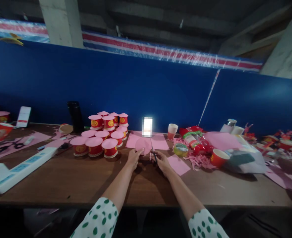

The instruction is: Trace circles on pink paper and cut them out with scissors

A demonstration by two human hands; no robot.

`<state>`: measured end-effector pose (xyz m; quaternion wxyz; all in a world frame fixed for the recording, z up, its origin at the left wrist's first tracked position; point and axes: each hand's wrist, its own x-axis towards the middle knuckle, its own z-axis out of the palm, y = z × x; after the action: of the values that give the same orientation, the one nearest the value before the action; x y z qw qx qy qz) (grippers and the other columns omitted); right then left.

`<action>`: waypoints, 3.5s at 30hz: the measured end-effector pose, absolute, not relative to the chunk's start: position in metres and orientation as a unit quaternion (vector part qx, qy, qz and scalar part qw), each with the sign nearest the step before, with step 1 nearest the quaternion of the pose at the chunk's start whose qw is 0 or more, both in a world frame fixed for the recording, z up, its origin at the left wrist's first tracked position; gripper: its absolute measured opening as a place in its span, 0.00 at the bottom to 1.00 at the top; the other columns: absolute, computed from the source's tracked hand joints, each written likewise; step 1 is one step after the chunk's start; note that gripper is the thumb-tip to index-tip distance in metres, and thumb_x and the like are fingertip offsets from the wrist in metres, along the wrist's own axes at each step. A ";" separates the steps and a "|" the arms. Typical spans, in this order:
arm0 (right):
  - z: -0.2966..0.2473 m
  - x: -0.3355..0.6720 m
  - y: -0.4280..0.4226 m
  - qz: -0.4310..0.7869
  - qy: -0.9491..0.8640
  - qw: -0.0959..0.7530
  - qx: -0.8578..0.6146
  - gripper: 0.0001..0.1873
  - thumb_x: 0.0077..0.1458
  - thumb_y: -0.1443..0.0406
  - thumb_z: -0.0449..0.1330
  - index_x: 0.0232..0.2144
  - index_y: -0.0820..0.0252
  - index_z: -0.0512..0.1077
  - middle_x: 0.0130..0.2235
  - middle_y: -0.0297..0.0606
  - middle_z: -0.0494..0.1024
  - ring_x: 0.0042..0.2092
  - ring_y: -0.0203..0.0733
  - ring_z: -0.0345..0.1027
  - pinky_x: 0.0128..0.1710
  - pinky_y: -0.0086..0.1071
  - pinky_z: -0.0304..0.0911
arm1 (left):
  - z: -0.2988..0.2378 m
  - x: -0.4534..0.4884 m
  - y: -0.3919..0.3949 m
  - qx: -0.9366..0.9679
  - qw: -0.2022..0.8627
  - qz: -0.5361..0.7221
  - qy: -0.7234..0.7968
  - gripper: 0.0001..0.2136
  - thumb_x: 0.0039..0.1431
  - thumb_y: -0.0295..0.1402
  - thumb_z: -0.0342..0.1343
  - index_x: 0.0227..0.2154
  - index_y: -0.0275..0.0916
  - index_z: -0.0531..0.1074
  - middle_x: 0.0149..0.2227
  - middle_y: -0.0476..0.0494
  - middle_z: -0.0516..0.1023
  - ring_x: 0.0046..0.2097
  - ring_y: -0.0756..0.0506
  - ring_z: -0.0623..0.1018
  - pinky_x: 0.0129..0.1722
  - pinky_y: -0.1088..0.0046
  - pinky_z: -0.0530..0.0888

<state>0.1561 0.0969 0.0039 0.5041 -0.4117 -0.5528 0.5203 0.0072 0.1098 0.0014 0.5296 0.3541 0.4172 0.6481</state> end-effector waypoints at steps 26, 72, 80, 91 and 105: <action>0.001 0.156 0.100 0.520 -0.547 0.504 -0.420 0.24 0.37 0.54 0.64 0.36 0.63 0.71 0.21 0.30 0.70 0.19 0.29 0.58 0.16 0.23 0.50 | 0.000 0.007 0.110 0.353 0.535 0.654 0.401 0.18 0.37 0.37 0.64 0.29 0.28 0.72 0.21 0.42 0.76 0.22 0.49 0.73 0.21 0.76 0.69; -0.005 0.158 0.103 0.521 -0.556 0.502 -0.409 0.21 0.38 0.56 0.64 0.35 0.61 0.71 0.21 0.30 0.69 0.20 0.29 0.58 0.15 0.22 0.49 | -0.003 0.006 0.113 0.351 0.519 0.658 0.418 0.17 0.32 0.36 0.66 0.26 0.29 0.72 0.19 0.45 0.73 0.20 0.51 0.71 0.21 0.76 0.67; -0.004 0.158 0.103 0.525 -0.546 0.503 -0.416 0.21 0.37 0.56 0.64 0.35 0.61 0.72 0.21 0.29 0.69 0.19 0.29 0.58 0.15 0.22 0.49 | -0.003 0.005 0.112 0.358 0.516 0.663 0.408 0.18 0.33 0.36 0.66 0.27 0.29 0.73 0.21 0.43 0.75 0.23 0.49 0.73 0.23 0.75 0.68; -0.004 0.156 0.103 0.526 -0.543 0.501 -0.421 0.24 0.36 0.56 0.65 0.37 0.62 0.72 0.20 0.30 0.69 0.18 0.29 0.58 0.15 0.23 0.49 | -0.003 0.005 0.113 0.350 0.512 0.664 0.418 0.17 0.34 0.36 0.65 0.26 0.29 0.72 0.18 0.47 0.72 0.19 0.51 0.70 0.19 0.76 0.66; 0.000 0.156 0.100 0.513 -0.559 0.495 -0.423 0.25 0.38 0.54 0.63 0.38 0.63 0.71 0.18 0.29 0.68 0.17 0.28 0.55 0.14 0.23 0.47 | 0.002 0.006 0.110 0.337 0.527 0.653 0.428 0.15 0.33 0.36 0.66 0.22 0.30 0.70 0.16 0.48 0.70 0.19 0.51 0.70 0.20 0.76 0.67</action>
<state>0.1563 0.1000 -0.0001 0.4952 -0.4225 -0.5593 0.5133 0.0062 0.1103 0.0018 0.5265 0.3374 0.4279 0.6526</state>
